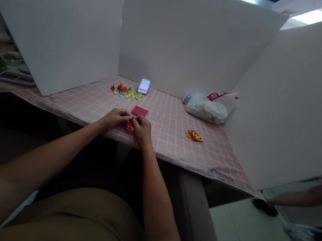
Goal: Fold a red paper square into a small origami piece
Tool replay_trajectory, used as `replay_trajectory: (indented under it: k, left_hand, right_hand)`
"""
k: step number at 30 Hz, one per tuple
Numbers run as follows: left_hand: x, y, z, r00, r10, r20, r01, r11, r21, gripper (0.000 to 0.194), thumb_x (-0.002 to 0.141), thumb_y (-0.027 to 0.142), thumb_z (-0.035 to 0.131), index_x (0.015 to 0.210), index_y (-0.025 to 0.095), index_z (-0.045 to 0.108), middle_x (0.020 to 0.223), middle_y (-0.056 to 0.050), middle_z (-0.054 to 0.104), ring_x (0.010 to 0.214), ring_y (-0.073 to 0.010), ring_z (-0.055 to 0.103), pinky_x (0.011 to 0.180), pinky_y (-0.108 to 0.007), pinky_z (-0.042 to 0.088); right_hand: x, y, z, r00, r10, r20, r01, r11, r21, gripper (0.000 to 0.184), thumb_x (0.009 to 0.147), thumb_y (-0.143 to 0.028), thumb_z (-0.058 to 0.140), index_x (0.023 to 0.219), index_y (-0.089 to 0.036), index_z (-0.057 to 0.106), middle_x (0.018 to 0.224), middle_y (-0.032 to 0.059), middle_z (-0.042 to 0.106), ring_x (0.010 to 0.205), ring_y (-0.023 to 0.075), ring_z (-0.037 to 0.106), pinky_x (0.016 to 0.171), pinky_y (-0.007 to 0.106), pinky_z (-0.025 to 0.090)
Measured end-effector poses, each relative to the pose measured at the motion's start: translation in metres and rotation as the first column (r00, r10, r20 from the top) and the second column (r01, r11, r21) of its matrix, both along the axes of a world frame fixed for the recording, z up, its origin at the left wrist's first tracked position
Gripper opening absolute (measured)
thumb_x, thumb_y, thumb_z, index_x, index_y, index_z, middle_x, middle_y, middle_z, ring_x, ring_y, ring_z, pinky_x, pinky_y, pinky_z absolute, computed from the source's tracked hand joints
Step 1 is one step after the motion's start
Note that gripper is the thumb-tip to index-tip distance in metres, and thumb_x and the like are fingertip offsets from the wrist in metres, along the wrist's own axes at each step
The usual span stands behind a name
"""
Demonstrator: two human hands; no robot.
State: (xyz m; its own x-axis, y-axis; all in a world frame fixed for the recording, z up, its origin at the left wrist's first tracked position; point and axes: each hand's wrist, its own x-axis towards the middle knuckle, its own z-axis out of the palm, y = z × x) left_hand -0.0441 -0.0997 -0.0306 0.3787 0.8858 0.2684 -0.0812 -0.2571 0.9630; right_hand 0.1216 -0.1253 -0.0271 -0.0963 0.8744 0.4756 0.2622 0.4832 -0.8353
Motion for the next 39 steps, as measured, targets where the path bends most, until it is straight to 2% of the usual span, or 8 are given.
replay_trajectory:
  k: [7, 20, 30, 39]
  left_hand:
    - [0.0006, -0.0003, 0.0011, 1.000, 0.000, 0.030, 0.002, 0.998, -0.056, 0.022, 0.082, 0.033, 0.072, 0.080, 0.012, 0.067, 0.065, -0.003, 0.069, 0.059, -0.0111, 0.063, 0.063, -0.023, 0.052]
    - [0.0003, -0.0002, 0.0015, 0.998, 0.010, 0.057, -0.005, 0.996, -0.087, 0.010, 0.080, 0.023, 0.071, 0.083, 0.013, 0.068, 0.067, -0.002, 0.069, 0.058, -0.0097, 0.062, 0.063, -0.023, 0.053]
    - [0.0005, -0.0015, 0.0032, 0.998, 0.042, 0.036, -0.040, 0.997, -0.060, 0.012, 0.076, 0.024, 0.073, 0.080, 0.014, 0.068, 0.067, -0.001, 0.068, 0.058, -0.0096, 0.062, 0.059, -0.022, 0.049]
    - [0.0018, -0.0048, 0.0036, 0.999, 0.046, 0.022, -0.045, 0.999, -0.025, 0.018, 0.077, 0.029, 0.074, 0.079, 0.013, 0.068, 0.066, -0.001, 0.067, 0.059, -0.0115, 0.062, 0.061, -0.024, 0.053]
  right_hand:
    - [-0.0001, -0.0009, 0.0014, 1.000, 0.000, 0.016, 0.000, 1.000, 0.002, 0.017, 0.082, -0.028, 0.056, 0.067, -0.020, 0.057, 0.066, 0.0000, 0.061, 0.065, 0.0157, 0.053, 0.063, 0.028, 0.040]
    - [-0.0001, -0.0024, 0.0025, 1.000, 0.016, 0.019, -0.016, 1.000, 0.018, 0.015, 0.083, -0.023, 0.058, 0.068, -0.020, 0.057, 0.066, 0.0001, 0.061, 0.065, 0.0157, 0.054, 0.064, 0.029, 0.040]
    - [-0.0009, -0.0003, 0.0002, 0.999, 0.013, 0.030, -0.013, 1.000, 0.020, 0.015, 0.083, -0.023, 0.057, 0.068, -0.020, 0.058, 0.067, 0.0003, 0.062, 0.066, 0.0162, 0.055, 0.065, 0.029, 0.040]
    - [0.0006, 0.0022, -0.0023, 1.000, 0.012, 0.012, -0.012, 1.000, 0.000, 0.013, 0.081, -0.026, 0.057, 0.068, -0.021, 0.058, 0.069, 0.0001, 0.061, 0.067, 0.0163, 0.055, 0.066, 0.029, 0.042]
